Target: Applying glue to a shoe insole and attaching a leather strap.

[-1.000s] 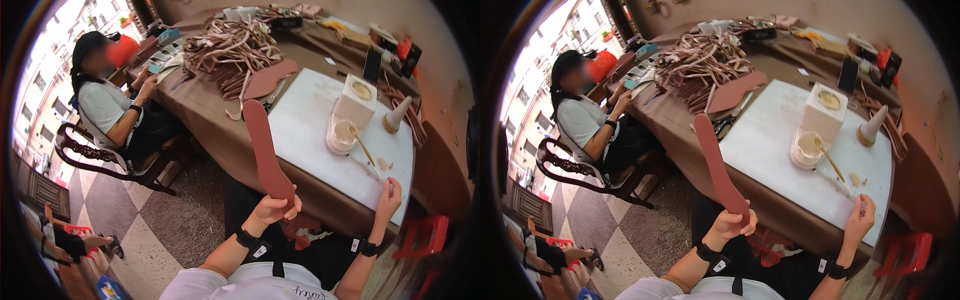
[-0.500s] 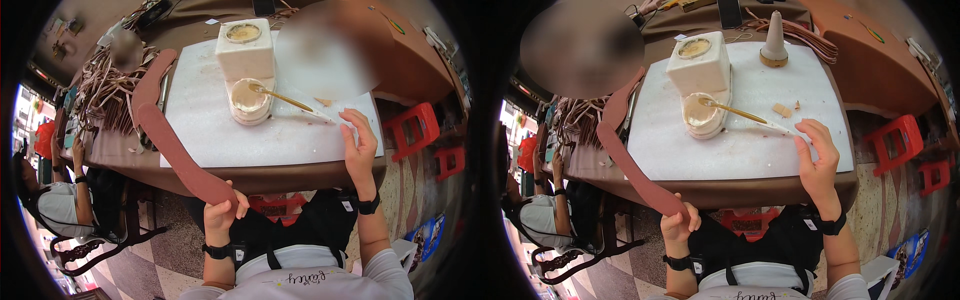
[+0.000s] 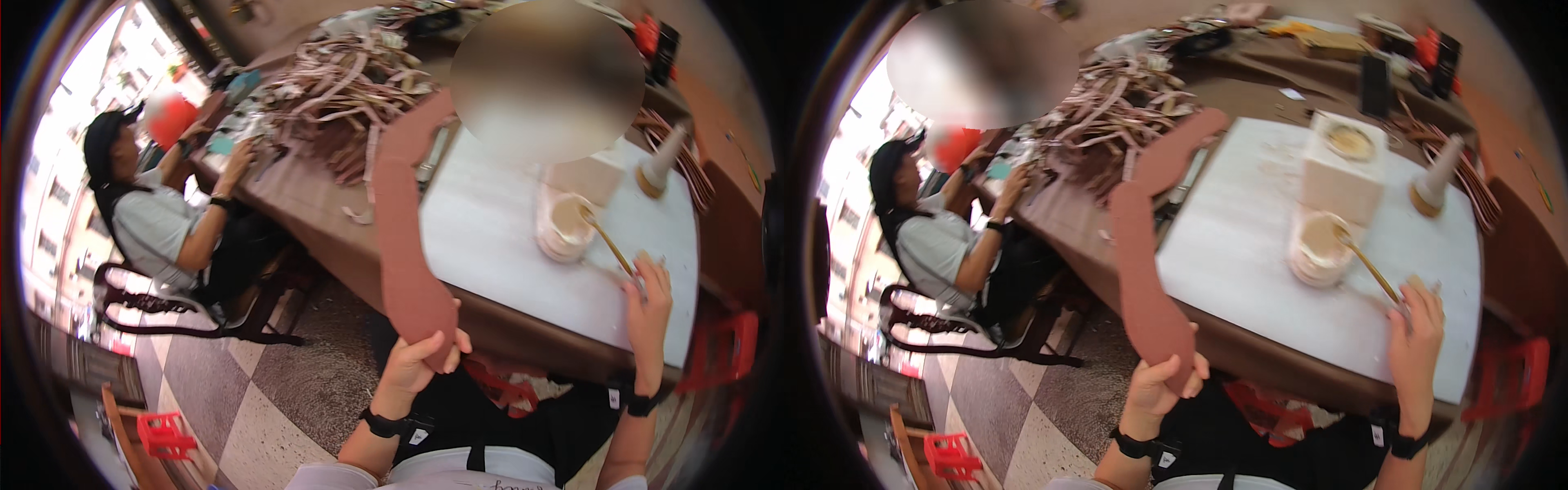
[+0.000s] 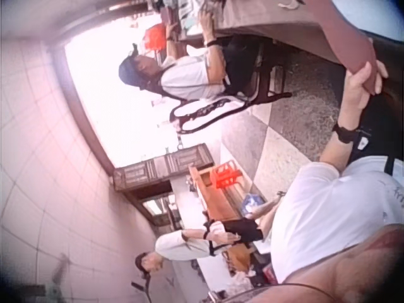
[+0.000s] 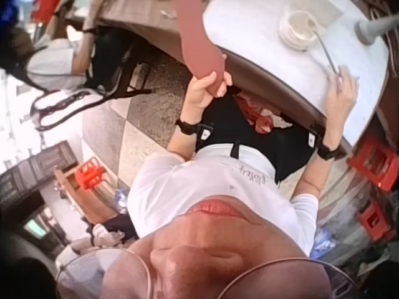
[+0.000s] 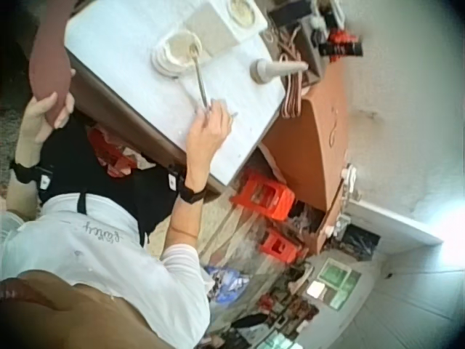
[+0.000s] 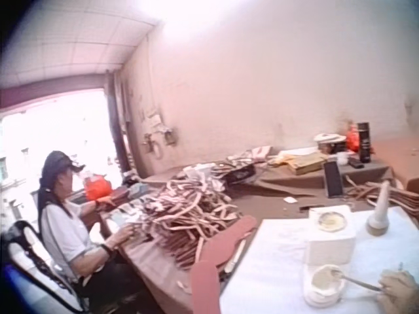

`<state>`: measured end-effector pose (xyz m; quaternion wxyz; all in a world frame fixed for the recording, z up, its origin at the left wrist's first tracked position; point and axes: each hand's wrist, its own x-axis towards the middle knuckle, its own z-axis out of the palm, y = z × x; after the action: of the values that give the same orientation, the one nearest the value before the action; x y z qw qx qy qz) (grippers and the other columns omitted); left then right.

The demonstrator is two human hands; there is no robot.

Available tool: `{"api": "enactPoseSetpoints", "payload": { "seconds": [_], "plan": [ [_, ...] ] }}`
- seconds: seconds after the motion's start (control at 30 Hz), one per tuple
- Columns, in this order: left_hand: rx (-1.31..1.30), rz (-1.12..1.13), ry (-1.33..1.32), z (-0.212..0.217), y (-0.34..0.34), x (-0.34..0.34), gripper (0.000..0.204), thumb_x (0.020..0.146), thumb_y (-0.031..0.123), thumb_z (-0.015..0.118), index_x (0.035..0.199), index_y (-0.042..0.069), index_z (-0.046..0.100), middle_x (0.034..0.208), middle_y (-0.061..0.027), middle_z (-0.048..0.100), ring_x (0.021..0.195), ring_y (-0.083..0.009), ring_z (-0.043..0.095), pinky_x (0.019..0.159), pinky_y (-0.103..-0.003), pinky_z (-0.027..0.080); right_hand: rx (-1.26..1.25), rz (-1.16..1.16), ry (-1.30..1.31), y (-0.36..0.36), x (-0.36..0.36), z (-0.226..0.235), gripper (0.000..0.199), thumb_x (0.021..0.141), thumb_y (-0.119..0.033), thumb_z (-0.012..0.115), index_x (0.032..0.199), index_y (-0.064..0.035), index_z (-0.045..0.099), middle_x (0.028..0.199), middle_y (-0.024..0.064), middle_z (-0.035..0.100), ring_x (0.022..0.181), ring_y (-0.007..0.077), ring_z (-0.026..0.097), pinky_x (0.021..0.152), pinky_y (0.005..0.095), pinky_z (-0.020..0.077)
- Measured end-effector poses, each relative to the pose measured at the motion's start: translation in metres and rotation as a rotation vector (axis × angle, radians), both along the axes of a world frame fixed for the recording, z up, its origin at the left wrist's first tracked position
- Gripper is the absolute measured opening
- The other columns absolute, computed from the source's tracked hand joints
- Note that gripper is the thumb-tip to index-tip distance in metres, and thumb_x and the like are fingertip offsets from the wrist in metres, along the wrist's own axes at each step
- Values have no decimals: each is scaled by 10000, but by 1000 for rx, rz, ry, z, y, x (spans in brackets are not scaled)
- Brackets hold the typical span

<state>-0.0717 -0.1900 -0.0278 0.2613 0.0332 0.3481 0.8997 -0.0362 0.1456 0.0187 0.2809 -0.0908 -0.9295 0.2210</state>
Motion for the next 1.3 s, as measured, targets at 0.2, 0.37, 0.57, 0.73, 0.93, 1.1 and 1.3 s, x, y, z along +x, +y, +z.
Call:
{"api": "enactPoseSetpoints", "payload": {
  "seconds": [0.2,0.37,0.57,0.73,0.93,1.1,1.3],
  "plan": [
    [-55,-36,35,8,16,4,485,938,313,518,1268,-23,401,850,-214,601,513,-145,507,484,-238,418,-96,19,-26,7,-3,-8,276,771,62,545,1046,56,560,1000,156,556,897,296,548,841,343,430],
    [-100,12,49,5,29,9,379,970,376,443,1030,10,521,844,-148,620,493,-95,476,450,-209,380,-58,82,22,2,3,12,248,810,76,489,1053,62,534,994,147,533,888,291,544,817,306,423],
    [-173,12,70,1,30,7,398,968,384,446,1034,-3,516,856,-162,623,498,-96,484,455,-206,387,-61,65,83,-15,12,33,223,872,54,458,1084,73,524,950,167,504,847,309,528,776,313,436],
    [-186,-15,80,-2,31,10,387,967,362,453,1071,-6,510,876,-179,625,517,-105,498,481,-217,403,-64,82,60,-27,14,36,200,880,31,482,1069,67,532,848,158,481,722,266,488,642,319,404],
    [-189,-49,59,-3,32,20,361,967,340,454,1053,-4,526,874,-165,628,519,-106,489,491,-222,398,-69,104,100,-28,16,32,189,869,32,503,1051,68,539,808,145,478,677,251,463,599,315,381],
    [-195,-24,66,-1,28,20,366,964,340,455,1059,-7,523,872,-169,627,515,-114,489,489,-225,402,-101,70,61,-29,21,32,188,871,36,503,1052,68,543,826,142,507,689,230,488,603,312,399],
    [-269,75,49,2,32,18,318,951,298,482,988,-4,572,915,-120,647,495,-99,485,432,-207,355,-315,-55,40,-30,22,29,193,892,14,502,1079,48,538,1013,164,617,881,200,597,760,279,466]
  ]
}}
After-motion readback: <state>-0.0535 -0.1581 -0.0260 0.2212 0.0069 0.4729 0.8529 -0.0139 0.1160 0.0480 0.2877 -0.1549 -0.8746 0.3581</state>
